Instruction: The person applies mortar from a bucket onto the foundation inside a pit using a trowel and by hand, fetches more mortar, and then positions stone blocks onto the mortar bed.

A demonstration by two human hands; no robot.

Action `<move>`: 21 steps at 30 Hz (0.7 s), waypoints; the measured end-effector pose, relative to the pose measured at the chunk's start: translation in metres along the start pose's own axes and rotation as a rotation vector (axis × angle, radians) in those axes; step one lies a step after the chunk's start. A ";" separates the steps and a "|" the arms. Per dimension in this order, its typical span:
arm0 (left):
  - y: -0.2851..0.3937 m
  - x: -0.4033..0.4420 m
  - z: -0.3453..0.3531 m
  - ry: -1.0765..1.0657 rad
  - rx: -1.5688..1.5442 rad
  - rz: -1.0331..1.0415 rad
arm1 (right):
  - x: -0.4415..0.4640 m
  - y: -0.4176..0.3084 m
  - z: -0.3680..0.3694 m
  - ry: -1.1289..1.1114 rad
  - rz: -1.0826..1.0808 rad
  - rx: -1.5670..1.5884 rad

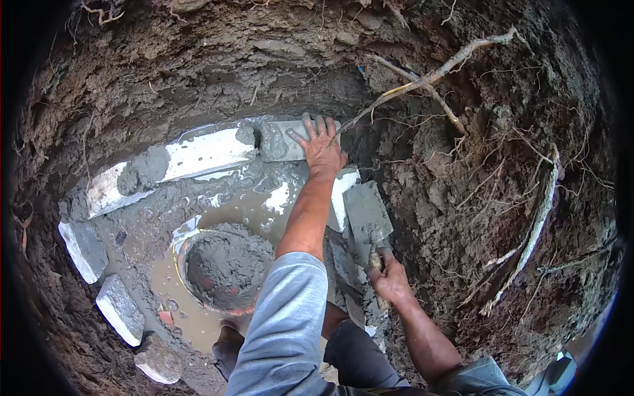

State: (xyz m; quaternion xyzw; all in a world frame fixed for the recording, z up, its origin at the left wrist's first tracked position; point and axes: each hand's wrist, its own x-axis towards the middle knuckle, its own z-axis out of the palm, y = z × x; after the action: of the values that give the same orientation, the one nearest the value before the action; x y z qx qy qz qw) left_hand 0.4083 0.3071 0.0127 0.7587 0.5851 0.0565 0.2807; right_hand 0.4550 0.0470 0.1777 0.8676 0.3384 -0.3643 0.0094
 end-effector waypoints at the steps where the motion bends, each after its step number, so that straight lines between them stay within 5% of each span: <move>1: -0.001 -0.003 -0.005 -0.043 0.003 0.011 | -0.002 0.000 0.000 0.017 -0.022 0.035; 8: -0.034 -0.004 -0.020 -0.149 -0.216 0.065 | -0.023 0.015 0.019 0.079 -0.061 0.140; 10: -0.049 -0.027 -0.025 0.058 -0.273 0.051 | -0.042 0.002 0.017 0.096 -0.072 0.114; 14: -0.072 -0.120 -0.066 0.157 -0.652 -0.017 | -0.068 0.018 0.041 0.102 -0.275 0.113; 16: -0.094 -0.194 -0.081 0.124 -0.821 -0.081 | -0.075 0.007 0.042 -0.079 -0.244 0.014; 18: -0.128 -0.268 -0.093 0.152 -0.733 -0.241 | -0.080 0.002 0.058 -0.230 -0.314 -0.190; 20: -0.179 -0.327 -0.099 0.419 -0.262 -0.303 | -0.088 -0.016 0.078 -0.308 -0.402 -0.319; 21: -0.201 -0.347 -0.102 0.409 -0.397 -0.441 | -0.089 -0.024 0.087 -0.327 -0.443 -0.389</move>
State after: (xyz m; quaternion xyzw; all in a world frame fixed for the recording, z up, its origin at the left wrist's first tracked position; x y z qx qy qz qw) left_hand 0.0873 0.0565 0.0830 0.5181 0.7564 0.2578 0.3050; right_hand 0.3417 -0.0092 0.1762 0.6851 0.5760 -0.4203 0.1493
